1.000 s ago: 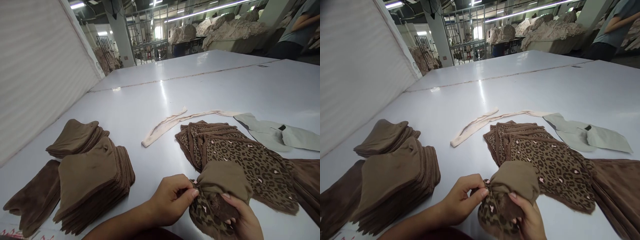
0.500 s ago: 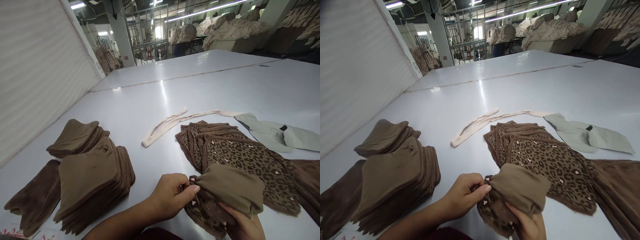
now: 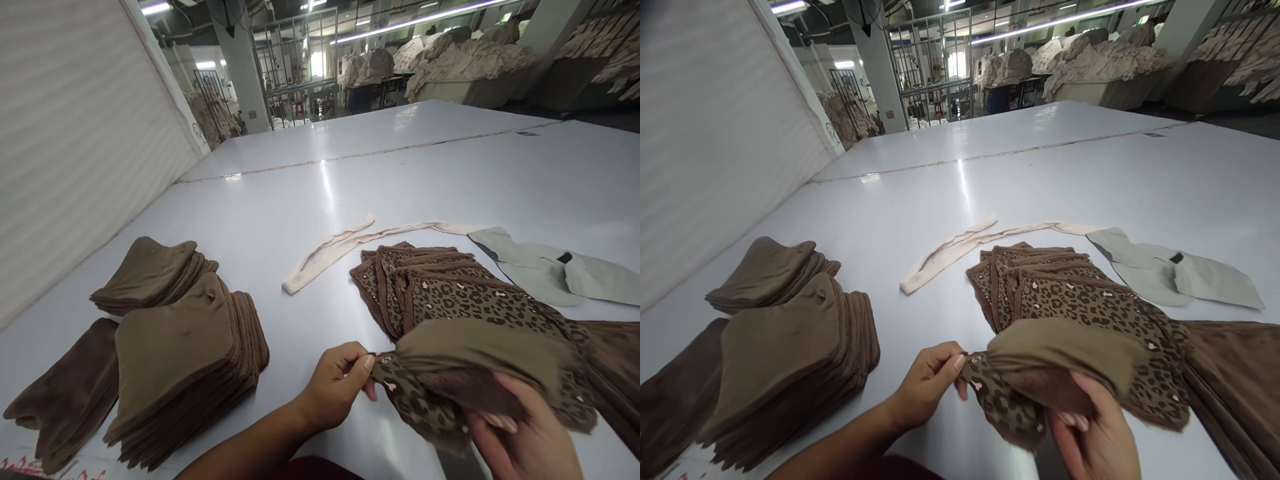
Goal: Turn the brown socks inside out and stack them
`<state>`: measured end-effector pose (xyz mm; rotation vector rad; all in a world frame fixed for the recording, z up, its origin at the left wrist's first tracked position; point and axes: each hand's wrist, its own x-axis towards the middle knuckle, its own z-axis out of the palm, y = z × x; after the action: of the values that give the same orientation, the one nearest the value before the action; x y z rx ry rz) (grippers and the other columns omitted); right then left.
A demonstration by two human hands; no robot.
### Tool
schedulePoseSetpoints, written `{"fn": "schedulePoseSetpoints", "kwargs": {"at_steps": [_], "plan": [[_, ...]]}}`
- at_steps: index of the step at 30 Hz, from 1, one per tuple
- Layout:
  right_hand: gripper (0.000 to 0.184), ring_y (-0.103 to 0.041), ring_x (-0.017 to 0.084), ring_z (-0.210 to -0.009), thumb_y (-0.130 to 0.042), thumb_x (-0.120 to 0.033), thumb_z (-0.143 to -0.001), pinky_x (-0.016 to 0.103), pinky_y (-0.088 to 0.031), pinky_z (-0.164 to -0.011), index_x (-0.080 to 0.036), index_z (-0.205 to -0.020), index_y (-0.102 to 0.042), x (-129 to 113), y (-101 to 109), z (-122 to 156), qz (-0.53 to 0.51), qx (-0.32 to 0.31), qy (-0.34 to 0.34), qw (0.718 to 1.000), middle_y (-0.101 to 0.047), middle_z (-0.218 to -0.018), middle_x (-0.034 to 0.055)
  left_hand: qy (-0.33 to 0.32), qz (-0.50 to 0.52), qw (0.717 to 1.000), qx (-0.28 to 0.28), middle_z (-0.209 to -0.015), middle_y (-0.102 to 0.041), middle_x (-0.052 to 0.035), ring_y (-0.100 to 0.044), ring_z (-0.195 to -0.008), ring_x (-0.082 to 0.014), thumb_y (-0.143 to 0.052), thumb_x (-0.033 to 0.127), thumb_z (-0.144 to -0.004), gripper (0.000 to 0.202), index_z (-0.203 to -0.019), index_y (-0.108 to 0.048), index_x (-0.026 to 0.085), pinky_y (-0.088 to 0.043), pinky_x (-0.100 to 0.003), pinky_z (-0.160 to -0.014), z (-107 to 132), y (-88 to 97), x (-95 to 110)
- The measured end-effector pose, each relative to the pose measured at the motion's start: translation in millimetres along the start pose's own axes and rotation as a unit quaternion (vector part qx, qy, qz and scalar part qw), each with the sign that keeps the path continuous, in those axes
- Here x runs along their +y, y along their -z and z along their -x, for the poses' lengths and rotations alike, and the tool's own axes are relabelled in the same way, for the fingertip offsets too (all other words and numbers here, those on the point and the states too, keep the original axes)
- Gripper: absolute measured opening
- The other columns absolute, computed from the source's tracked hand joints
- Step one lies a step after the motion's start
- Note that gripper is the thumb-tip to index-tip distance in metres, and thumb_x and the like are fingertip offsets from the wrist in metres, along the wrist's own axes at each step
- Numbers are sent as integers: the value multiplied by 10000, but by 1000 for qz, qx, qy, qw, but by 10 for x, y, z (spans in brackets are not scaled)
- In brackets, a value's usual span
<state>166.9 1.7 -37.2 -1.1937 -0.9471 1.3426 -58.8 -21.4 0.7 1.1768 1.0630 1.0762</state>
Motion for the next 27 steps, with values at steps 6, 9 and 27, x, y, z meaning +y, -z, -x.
{"fn": "schedulePoseSetpoints", "kwargs": {"at_steps": [6, 9, 27], "plan": [[504, -517, 227, -872, -615, -387, -778, 383, -422, -804, -229, -1235, -472, -363, -252, 66, 346, 139, 243, 896, -495, -1064, 70, -68, -97, 992, 40, -712, -515, -27, -443, -673, -124, -436, 358, -889, 313, -653, -472, 156, -379, -262, -666, -52, 101, 127], [349, -533, 244, -930, -557, -317, -833, 382, -424, -825, -245, -1171, -511, -412, -347, 85, 458, -69, 369, 806, -536, -1063, 78, -59, -77, 995, -14, -695, -512, -29, -443, -660, -125, -480, 414, -857, 337, -650, -491, 149, -379, -268, -661, -117, 145, 160], [148, -469, 158, -628, -438, -109, -859, 310, -380, -589, -201, -779, -523, -384, -560, 66, 417, -236, 420, 771, -519, -676, 19, -101, -448, 888, 16, -830, -525, -50, -463, -744, -183, -400, 343, -894, 206, -796, -480, 180, -362, -309, -678, -36, -17, 304]]}}
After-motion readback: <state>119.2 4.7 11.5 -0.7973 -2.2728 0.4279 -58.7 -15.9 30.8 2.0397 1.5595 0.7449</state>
